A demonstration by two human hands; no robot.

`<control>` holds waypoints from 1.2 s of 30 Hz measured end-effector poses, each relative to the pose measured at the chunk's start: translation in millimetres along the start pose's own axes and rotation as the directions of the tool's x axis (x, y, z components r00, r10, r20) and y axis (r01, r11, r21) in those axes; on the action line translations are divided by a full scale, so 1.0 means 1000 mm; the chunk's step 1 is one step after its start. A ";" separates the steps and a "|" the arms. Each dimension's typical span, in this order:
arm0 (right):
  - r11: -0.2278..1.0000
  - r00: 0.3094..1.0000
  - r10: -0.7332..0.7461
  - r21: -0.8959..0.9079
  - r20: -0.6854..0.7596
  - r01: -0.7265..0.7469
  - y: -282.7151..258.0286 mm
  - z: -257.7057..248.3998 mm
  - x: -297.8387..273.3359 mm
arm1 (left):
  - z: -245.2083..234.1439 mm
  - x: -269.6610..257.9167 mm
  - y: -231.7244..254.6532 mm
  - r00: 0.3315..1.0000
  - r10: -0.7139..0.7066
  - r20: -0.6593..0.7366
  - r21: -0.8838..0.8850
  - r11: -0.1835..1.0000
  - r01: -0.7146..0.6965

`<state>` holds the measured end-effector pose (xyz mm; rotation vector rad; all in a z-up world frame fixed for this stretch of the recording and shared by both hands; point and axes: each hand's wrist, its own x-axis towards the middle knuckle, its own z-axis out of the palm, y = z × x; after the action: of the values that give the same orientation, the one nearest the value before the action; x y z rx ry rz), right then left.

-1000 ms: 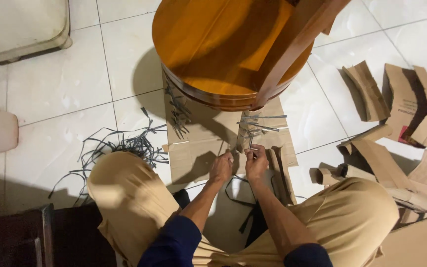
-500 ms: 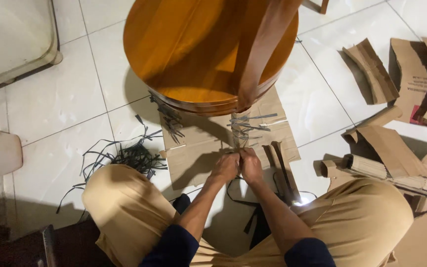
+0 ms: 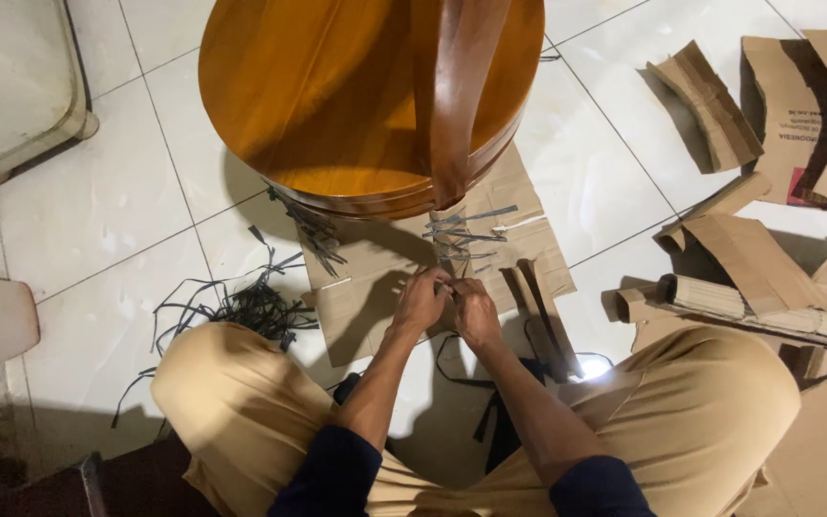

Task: Wrapping a wooden chair leg with cardboard and securing it with multiple plastic cable ties for protection.

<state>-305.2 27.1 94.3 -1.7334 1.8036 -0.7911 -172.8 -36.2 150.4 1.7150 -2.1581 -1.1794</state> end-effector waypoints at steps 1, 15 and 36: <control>1.000 1.000 0.010 -0.011 -0.007 -0.010 0.002 0.001 0.000 | 0.005 0.002 -0.004 1.000 -0.015 -0.022 -0.037 0.999 0.014; 0.977 0.995 0.094 -0.197 0.032 -0.086 -0.020 -0.022 0.015 | 0.034 0.016 -0.051 0.997 -0.040 0.062 0.163 0.986 0.029; 0.937 0.989 -0.067 -0.349 -0.131 0.017 0.029 0.013 0.020 | 0.010 0.040 -0.007 0.985 -0.114 0.133 0.132 0.987 0.096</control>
<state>-316.9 6.6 65.4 -1.9846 2.1105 -0.6538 -186.7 -66.4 125.4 1.8709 -2.2934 -1.2507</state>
